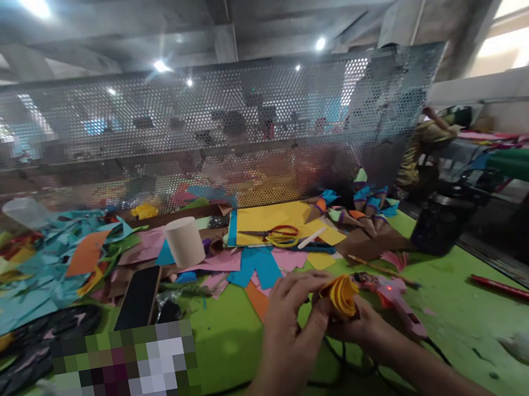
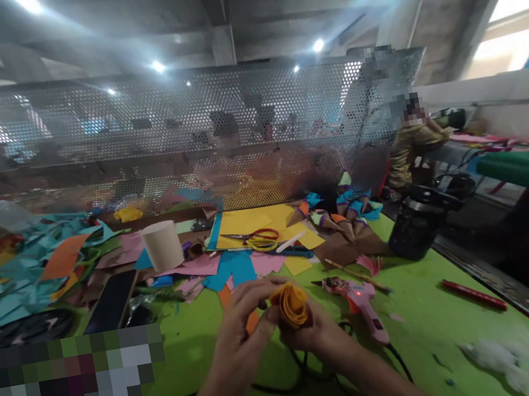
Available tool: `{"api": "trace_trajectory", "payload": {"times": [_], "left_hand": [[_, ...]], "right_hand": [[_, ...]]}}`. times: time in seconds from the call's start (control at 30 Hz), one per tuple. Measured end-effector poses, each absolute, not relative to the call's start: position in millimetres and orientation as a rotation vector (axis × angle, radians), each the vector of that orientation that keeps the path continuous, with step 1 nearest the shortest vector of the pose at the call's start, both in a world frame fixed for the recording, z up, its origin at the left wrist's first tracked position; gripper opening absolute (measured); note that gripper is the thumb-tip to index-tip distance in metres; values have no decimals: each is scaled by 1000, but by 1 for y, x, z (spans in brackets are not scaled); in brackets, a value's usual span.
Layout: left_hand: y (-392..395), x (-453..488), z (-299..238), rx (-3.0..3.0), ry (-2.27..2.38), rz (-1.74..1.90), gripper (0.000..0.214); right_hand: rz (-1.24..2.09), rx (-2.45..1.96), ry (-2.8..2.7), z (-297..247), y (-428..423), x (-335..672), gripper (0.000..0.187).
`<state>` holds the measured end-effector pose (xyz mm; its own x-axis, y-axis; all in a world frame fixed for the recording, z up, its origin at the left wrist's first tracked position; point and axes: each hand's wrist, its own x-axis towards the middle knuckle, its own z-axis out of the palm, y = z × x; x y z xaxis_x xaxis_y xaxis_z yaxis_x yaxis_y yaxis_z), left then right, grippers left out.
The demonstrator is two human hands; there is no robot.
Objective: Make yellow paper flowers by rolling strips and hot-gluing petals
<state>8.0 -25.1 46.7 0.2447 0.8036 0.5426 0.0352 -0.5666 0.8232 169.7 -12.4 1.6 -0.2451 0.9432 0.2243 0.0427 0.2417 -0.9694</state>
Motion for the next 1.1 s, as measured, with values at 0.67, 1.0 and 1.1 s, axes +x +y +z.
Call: {"api": "trace_trajectory", "payload": {"times": [0.67,1.0,1.1], "left_hand": [[-31,2,48,1916,785,1444,19],[-31,1,49,2140,839,1603,18],[-30,1,50,2188,853,1624,20]], "right_hand": [[982,-808,-1687,23,-25,170,71],[821,-797,-1853,16,-23,171,72],[804,-788,-1859,15,-22,171,71]]}}
